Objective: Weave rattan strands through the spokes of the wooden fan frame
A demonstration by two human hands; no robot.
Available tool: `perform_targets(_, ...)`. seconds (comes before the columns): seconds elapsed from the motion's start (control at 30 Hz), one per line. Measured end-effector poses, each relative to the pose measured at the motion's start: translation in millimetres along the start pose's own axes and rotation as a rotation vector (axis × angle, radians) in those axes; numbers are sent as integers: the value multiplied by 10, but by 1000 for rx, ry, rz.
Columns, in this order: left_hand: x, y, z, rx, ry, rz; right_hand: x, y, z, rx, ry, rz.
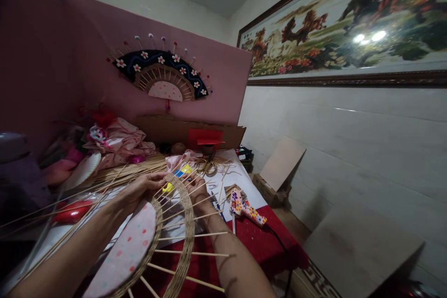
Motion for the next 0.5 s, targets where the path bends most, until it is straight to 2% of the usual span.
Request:
perform_targets(0.23,-52,-8,19,-23,57,24,53,-34,-61,9,-22,-65)
perform_targets(0.5,-46,-84,74,-22,69,40,-237,107,-288,-4,-232,-165)
Point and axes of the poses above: each hand's wrist, its own y-axis towards the middle knuckle, its own x-axis out of the palm, z = x × y, the point moved 10 cm from there along y, towards the middle knuckle, and after that the axes turned 12 degrees about -x, right-handed, at the moved point
